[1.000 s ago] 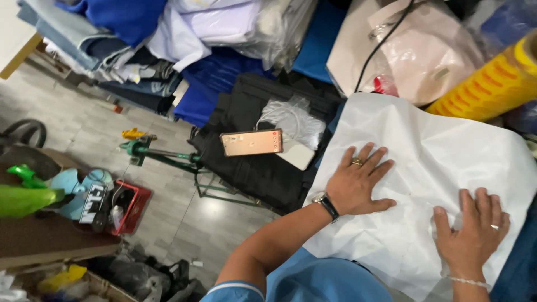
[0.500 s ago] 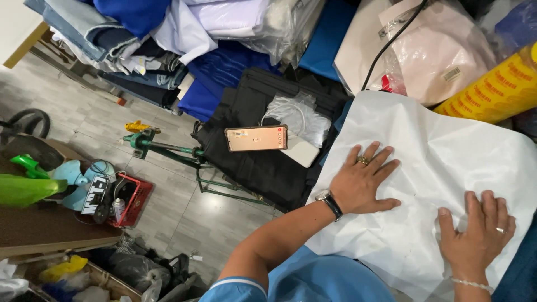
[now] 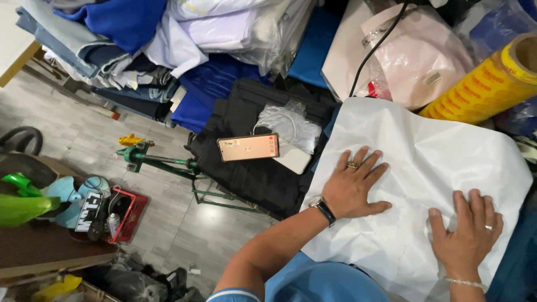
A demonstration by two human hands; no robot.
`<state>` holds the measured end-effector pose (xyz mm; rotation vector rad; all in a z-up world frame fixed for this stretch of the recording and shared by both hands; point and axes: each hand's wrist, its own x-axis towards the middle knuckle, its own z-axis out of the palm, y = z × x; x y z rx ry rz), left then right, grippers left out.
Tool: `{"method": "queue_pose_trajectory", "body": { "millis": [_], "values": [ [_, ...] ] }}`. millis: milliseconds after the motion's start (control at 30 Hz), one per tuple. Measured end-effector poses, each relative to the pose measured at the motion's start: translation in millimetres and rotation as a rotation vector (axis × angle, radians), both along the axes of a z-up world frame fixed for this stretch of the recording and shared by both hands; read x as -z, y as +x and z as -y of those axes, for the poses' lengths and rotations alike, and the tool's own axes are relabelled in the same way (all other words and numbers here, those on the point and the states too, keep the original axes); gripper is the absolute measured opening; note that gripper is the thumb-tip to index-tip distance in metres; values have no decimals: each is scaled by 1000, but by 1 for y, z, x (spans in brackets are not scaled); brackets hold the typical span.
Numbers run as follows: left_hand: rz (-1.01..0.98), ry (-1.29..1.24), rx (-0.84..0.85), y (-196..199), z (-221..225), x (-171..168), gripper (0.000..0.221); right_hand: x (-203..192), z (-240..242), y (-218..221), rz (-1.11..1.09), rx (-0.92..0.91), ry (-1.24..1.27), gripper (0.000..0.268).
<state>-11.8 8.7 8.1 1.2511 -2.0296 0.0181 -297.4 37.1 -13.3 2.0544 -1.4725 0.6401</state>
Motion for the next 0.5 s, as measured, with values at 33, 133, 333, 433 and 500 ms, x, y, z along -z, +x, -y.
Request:
{"method": "queue_pose_trajectory", "body": {
  "millis": [33, 133, 333, 433, 500],
  "values": [
    [0, -2, 4, 0, 0, 0, 83, 1, 0, -1, 0, 4, -2, 53],
    [-6, -5, 11, 1, 0, -1, 82, 1, 0, -1, -16, 45, 44, 53],
    [-6, 30, 8, 0, 1, 1, 83, 12, 1, -7, 24, 27, 49, 54],
    [-5, 25, -10, -2, 0, 3, 84, 13, 0, -20, 84, 29, 136, 59],
    [19, 48, 5, -1, 1, 5, 86, 4, 8, -34, 155, -95, 162, 51]
  ]
}}
